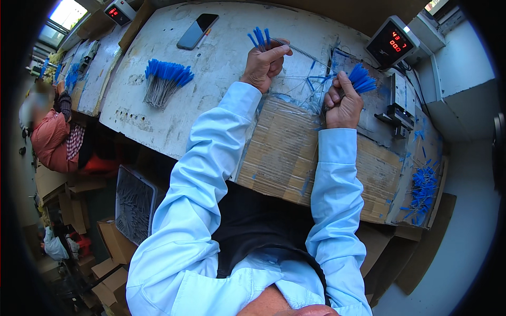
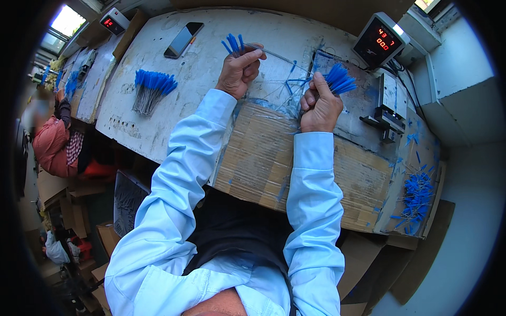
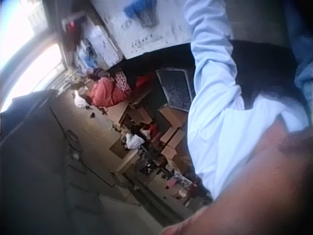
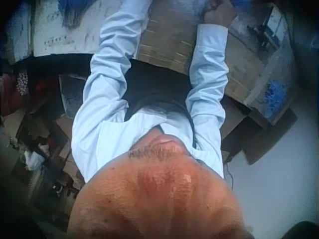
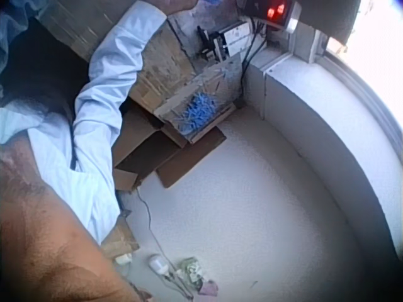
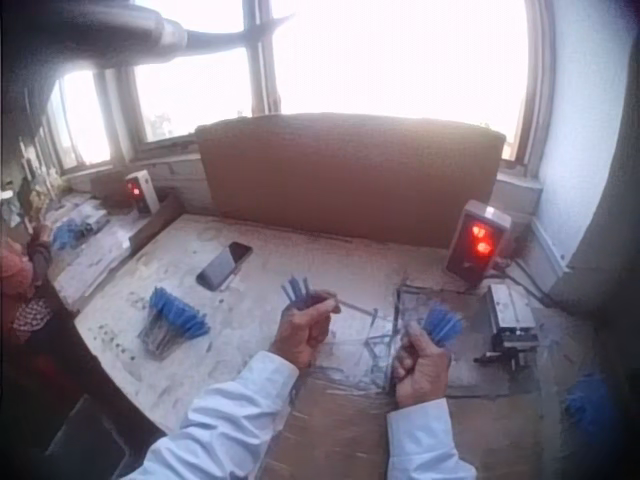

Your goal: Gathering and bundling blue bristles and placing them into a machine fixture at a manufacturing station.

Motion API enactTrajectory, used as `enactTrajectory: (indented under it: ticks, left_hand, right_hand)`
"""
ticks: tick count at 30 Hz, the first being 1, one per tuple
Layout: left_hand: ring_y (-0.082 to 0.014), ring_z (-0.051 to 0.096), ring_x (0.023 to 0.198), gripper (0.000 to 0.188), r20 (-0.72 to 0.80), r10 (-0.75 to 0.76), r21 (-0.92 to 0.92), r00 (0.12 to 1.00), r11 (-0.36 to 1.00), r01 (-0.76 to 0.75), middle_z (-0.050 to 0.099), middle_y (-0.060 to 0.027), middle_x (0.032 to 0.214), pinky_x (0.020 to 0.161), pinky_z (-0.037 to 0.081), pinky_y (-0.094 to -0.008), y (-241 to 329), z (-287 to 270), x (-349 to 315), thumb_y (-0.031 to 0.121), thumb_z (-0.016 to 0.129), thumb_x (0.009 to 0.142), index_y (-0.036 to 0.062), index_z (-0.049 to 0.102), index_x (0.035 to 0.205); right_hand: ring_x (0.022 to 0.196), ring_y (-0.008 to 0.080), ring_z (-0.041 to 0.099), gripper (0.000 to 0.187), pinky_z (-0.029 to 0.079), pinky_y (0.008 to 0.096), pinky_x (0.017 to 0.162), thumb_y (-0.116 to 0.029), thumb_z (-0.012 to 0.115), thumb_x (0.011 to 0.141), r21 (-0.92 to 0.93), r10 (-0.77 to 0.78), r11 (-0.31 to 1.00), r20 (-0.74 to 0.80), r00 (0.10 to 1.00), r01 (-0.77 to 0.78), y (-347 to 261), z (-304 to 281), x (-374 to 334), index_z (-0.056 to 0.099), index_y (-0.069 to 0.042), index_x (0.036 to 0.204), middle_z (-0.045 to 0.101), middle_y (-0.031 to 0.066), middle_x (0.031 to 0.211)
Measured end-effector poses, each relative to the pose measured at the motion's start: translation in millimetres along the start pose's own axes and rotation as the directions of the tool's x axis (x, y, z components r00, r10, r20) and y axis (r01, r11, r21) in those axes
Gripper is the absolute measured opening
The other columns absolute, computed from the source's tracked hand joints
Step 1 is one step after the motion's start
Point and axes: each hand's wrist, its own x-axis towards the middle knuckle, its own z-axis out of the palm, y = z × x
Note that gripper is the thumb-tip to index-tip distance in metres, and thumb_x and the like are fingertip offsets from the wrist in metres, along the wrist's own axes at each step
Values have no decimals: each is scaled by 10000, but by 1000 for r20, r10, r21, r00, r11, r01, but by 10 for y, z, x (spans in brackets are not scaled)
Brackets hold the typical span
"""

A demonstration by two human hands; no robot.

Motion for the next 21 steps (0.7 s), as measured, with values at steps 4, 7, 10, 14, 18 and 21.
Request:
enactTrajectory:
  ticks: [4,7,10,14,18,21]
  left_hand:
    - [-40,424,505,270,27,21,41,999,999,-22,697,-49,850,427,311,-192,-1,-13,5,165,786,822,57,706,1056]
    - [-38,419,502,272,28,27,24,999,999,-27,694,-45,850,426,307,-190,-1,1,10,167,783,831,54,699,1063]
    - [-40,414,497,232,26,18,-9,999,1000,-18,701,-51,856,422,304,-195,6,7,17,180,773,853,57,709,1040]
    - [-38,411,496,204,-13,9,-7,1000,1000,-9,709,-56,874,420,299,-193,-7,13,13,181,768,861,60,720,1018]
    - [-34,413,501,228,-12,11,31,1000,999,-10,710,-57,871,424,305,-187,-9,-11,11,159,766,847,55,718,1045]
    - [-30,415,501,263,-6,46,70,999,997,-45,712,-62,869,423,310,-187,-8,-12,14,153,766,836,44,710,1068]
  right_hand:
    - [473,103,449,121,315,250,406,-66,760,837,32,11,999,20,1000,-11,-3,-75,70,643,-43,818,609,52,689]
    - [471,105,449,119,316,250,408,-64,761,836,3,18,1000,-16,1000,-18,-25,-109,92,646,-39,821,612,54,691]
    - [469,105,447,120,313,250,405,-63,760,836,-10,11,1000,-20,1000,-11,-35,-105,90,645,-38,815,615,55,694]
    - [468,103,449,122,311,250,401,-63,762,834,7,-3,1000,-29,1000,3,-54,-102,77,643,-41,814,615,49,695]
    - [456,94,451,109,311,242,388,-53,750,840,7,-81,997,-51,995,82,-77,-78,62,640,-47,840,615,39,700]
    - [442,89,453,99,307,233,371,-40,737,848,-156,-256,958,-105,961,239,-100,-40,30,640,-50,871,617,36,706]
